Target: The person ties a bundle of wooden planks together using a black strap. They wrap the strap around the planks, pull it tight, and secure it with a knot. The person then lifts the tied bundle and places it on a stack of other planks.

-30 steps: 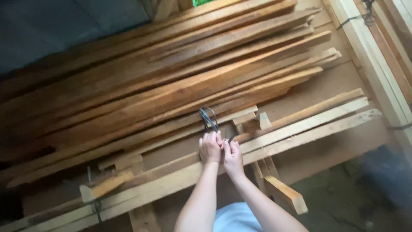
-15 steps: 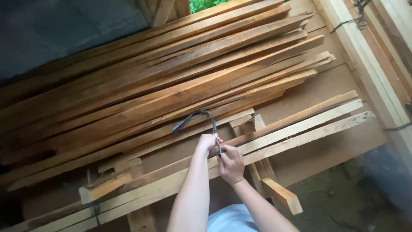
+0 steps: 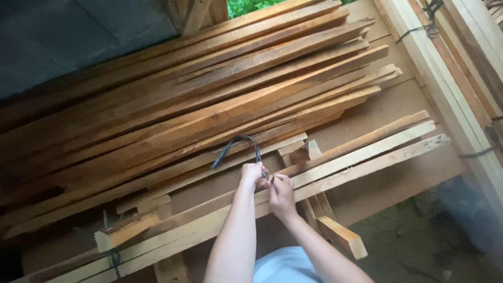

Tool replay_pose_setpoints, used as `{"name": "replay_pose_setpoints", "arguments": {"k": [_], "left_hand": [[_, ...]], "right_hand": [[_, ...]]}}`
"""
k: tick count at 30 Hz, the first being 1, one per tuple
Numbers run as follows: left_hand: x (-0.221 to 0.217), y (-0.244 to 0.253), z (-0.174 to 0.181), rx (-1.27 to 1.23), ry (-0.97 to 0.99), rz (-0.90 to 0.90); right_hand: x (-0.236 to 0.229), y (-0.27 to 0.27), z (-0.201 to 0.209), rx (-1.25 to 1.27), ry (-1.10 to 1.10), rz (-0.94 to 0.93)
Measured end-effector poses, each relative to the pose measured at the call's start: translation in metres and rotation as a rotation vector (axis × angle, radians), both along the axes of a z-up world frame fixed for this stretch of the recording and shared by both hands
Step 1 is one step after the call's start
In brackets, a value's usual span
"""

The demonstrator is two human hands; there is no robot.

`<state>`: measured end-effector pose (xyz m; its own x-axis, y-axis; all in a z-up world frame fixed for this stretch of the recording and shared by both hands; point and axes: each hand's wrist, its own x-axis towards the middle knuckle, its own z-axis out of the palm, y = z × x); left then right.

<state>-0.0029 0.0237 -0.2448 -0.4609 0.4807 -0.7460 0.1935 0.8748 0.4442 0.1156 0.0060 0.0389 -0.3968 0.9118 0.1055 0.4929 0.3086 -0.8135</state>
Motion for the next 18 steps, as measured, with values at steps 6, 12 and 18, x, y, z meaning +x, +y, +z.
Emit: {"name": "replay_pose_setpoints", "arguments": {"k": [6,12,18], "left_hand": [[0.014,-0.007,0.225,0.065,0.324,0.018],[0.023,-0.02,0.205,0.451,0.667,0.043],[0.022,-0.02,0.205,0.508,0.7,0.026]], "right_hand": [[0.021,0.001,-0.015,0.208,-0.066,0.153],[0.024,-0.007,-0.037,0.319,-0.165,0.117],[0.017,-0.007,-0.039,0.393,-0.228,0.095]]}}
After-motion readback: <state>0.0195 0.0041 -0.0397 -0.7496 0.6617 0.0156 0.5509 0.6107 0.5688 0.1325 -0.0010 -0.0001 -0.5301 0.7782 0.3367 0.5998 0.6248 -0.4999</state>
